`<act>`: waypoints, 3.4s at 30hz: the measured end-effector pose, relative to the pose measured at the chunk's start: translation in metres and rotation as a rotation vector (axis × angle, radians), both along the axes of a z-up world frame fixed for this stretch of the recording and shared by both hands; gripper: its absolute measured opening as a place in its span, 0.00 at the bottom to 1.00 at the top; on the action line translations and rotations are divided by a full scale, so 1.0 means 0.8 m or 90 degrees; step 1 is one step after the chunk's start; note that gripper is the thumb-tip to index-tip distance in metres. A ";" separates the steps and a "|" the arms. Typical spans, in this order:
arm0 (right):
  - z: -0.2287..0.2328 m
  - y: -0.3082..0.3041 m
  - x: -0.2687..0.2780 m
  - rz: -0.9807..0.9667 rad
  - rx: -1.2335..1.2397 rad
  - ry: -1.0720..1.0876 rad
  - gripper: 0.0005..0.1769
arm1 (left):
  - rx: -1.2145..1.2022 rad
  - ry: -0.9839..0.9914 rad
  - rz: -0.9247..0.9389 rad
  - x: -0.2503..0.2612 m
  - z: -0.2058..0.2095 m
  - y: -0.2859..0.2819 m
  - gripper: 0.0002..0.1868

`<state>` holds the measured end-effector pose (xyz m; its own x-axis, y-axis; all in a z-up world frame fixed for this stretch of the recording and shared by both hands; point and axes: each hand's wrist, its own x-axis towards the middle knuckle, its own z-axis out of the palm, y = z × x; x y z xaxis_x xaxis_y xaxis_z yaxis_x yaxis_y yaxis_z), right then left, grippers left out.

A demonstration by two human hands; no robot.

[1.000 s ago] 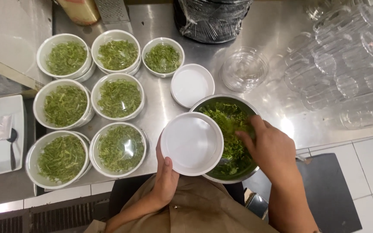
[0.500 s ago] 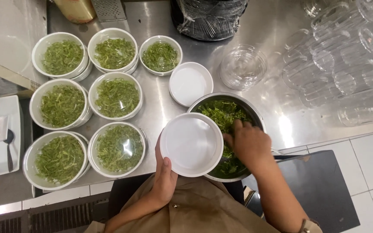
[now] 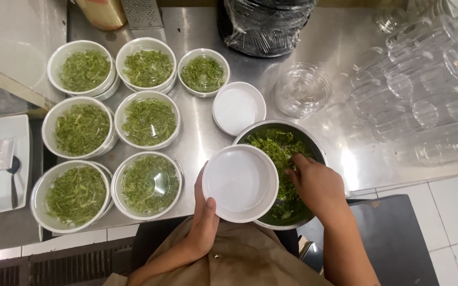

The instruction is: Portioning chopped green vegetables from a large mixing bowl into individual small serving bowls on a prep table.

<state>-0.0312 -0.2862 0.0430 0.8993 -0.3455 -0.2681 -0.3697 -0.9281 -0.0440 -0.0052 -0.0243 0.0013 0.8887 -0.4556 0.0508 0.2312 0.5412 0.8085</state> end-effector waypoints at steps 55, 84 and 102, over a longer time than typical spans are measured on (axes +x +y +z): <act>0.089 0.084 -0.017 0.290 0.123 -0.246 0.21 | 0.029 -0.011 -0.106 0.003 0.015 0.004 0.49; 0.061 0.097 -0.007 0.254 0.224 -0.375 0.16 | 0.082 -0.004 -0.088 0.009 0.015 0.003 0.47; 0.044 -0.009 -0.016 -0.165 0.159 -0.066 0.22 | 0.182 0.026 -0.081 0.012 -0.002 0.003 0.48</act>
